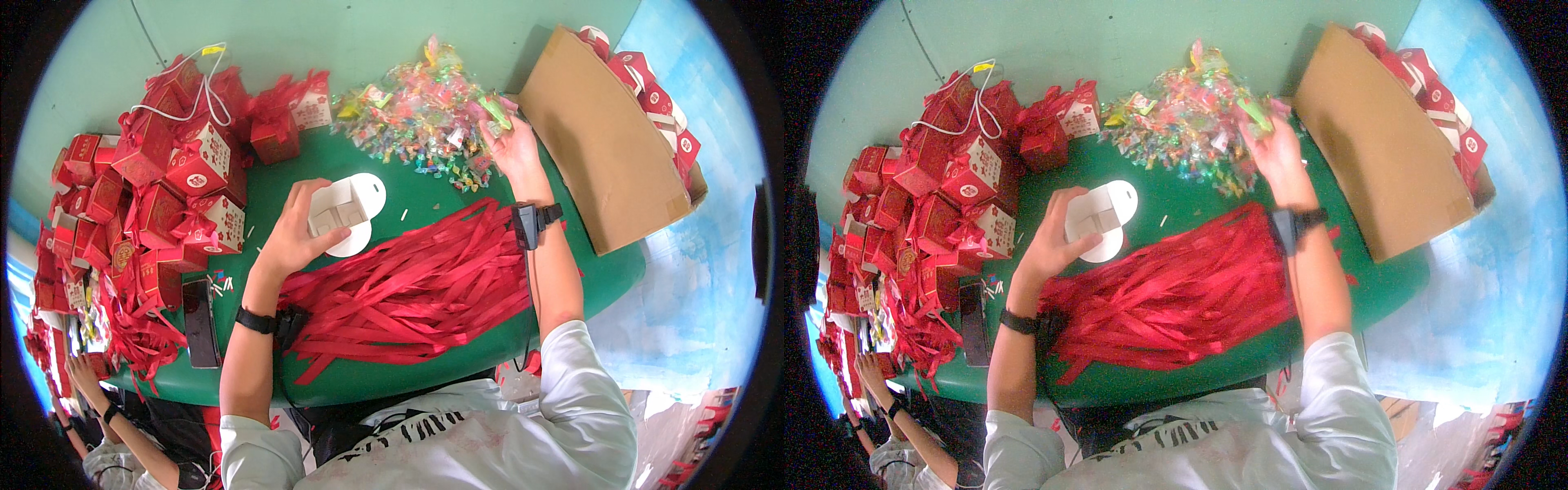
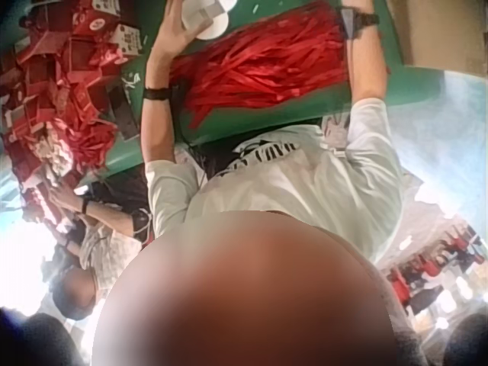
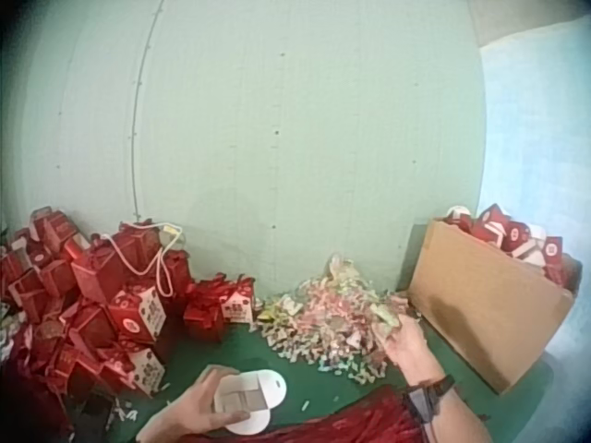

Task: The person assembles small red gift boxes by placing wrapped candies inside, closing the boxes, and tying red ribbons around them. The person repeats this process for multiple boxes, stacking the finished items on the left side of the table.

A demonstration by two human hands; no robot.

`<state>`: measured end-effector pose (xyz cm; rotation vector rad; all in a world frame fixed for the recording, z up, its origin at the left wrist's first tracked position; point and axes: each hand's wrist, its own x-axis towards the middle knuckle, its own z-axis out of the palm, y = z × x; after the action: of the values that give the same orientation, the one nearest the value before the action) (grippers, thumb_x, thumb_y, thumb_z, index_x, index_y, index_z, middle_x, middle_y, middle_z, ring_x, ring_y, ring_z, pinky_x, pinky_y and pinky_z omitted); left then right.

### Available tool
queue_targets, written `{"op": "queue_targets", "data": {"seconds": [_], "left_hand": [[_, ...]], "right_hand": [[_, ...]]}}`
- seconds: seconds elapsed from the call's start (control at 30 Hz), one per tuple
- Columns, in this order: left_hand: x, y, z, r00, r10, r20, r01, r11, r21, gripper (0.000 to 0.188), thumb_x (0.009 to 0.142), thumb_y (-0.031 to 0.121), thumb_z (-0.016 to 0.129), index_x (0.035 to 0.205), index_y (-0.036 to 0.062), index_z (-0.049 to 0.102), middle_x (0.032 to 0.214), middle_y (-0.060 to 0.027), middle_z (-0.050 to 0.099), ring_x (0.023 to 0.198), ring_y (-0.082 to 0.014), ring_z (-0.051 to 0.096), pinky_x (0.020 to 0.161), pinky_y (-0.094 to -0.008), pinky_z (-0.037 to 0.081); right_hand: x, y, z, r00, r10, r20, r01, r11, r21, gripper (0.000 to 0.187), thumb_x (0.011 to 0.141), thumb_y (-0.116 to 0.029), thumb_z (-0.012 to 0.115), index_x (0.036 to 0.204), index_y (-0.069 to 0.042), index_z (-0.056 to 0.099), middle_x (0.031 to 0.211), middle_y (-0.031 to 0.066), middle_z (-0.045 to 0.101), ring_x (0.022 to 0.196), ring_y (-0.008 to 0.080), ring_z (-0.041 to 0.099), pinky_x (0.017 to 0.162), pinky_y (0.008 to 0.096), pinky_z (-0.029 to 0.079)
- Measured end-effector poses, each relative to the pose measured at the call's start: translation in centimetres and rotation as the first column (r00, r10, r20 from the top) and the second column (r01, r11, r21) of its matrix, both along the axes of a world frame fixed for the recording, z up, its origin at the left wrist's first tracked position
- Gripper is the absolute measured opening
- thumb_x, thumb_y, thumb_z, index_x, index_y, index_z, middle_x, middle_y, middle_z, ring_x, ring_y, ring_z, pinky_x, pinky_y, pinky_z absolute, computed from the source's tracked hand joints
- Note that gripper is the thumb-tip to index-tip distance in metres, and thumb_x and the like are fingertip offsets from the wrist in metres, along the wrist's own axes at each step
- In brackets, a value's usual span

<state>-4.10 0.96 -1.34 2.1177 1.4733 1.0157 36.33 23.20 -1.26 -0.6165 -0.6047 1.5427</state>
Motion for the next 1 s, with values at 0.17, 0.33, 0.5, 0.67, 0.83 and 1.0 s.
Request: {"op": "queue_targets", "data": {"seconds": [0.17, 0.33, 0.5, 0.67, 0.83, 1.0], "left_hand": [[0.2, 0.1, 0.1, 1.000, -0.007, -0.003, 0.007, 1.000, 0.003, 0.080, 0.084, 0.034, 0.089, 0.148, 0.0019, 0.053, 0.142, -0.0230, 0.057, 0.133, -0.0417, 0.059, 0.114, -0.0475, 0.048], [0.5, -0.2, 0.1, 0.999, -0.042, 0.010, 0.042, 0.999, -0.017, 0.084, 0.082, 0.038, 0.092, 0.148, 0.0025, 0.053, 0.143, -0.0221, 0.056, 0.134, -0.0419, 0.058, 0.114, -0.0481, 0.048], [1.5, -0.2, 0.4, 0.995, -0.095, -0.001, 0.095, 0.995, 0.004, 0.096, 0.075, 0.041, 0.098, 0.150, 0.0030, 0.051, 0.144, -0.0215, 0.056, 0.136, -0.0423, 0.058, 0.115, -0.0486, 0.048], [1.7, -0.5, 0.3, 0.998, -0.048, 0.043, 0.049, 0.999, -0.018, 0.103, 0.072, 0.040, 0.101, 0.152, 0.0027, 0.049, 0.144, -0.0213, 0.056, 0.136, -0.0426, 0.058, 0.115, -0.0489, 0.049], [1.6, -0.3, 0.4, 0.996, -0.085, 0.018, 0.086, 0.996, -0.015, 0.098, 0.074, 0.038, 0.099, 0.150, 0.0015, 0.050, 0.143, -0.0217, 0.056, 0.135, -0.0426, 0.058, 0.114, -0.0485, 0.049], [1.6, -0.5, 0.5, 0.997, -0.071, -0.002, 0.071, 0.997, -0.010, 0.092, 0.076, 0.035, 0.097, 0.148, 0.0009, 0.052, 0.142, -0.0217, 0.057, 0.134, -0.0423, 0.059, 0.114, -0.0478, 0.049]], "right_hand": [[-0.8, -1.3, 1.0, 0.995, 0.095, -0.039, -0.097, 0.994, -0.049, 0.033, 0.111, -0.013, 0.056, 0.141, 0.001, 0.057, 0.140, 0.0189, 0.069, 0.122, 0.0331, 0.072, 0.106, 0.0462, 0.065], [-8.1, -8.5, 5.5, 0.954, 0.015, 0.301, -0.098, 0.960, 0.263, 0.043, 0.107, -0.008, 0.063, 0.148, -0.003, 0.052, 0.147, 0.0158, 0.063, 0.127, 0.0310, 0.069, 0.106, 0.0442, 0.062], [-13.5, -14.9, 4.4, 0.627, -0.333, 0.704, -0.384, 0.654, 0.652, 0.054, 0.103, -0.005, 0.068, 0.154, -0.006, 0.050, 0.145, 0.0179, 0.060, 0.137, 0.0317, 0.061, 0.118, 0.0442, 0.047], [-14.6, -16.5, 3.3, 0.614, -0.054, 0.788, -0.550, 0.687, 0.476, 0.053, 0.100, -0.007, 0.075, 0.149, -0.008, 0.054, 0.134, 0.0140, 0.060, 0.134, 0.0279, 0.062, 0.112, 0.0445, 0.053], [-13.5, -14.8, 2.7, 0.417, -0.450, 0.790, -0.549, 0.568, 0.613, 0.040, 0.106, -0.020, 0.073, 0.142, -0.009, 0.060, 0.139, 0.0107, 0.061, 0.128, 0.0209, 0.063, 0.103, 0.0363, 0.054], [-11.7, -14.6, 6.5, 0.283, -0.225, 0.932, -0.539, 0.767, 0.348, 0.022, 0.104, -0.022, 0.076, 0.117, -0.006, 0.071, 0.107, 0.0035, 0.073, 0.094, 0.0172, 0.070, 0.081, 0.0353, 0.055]]}}
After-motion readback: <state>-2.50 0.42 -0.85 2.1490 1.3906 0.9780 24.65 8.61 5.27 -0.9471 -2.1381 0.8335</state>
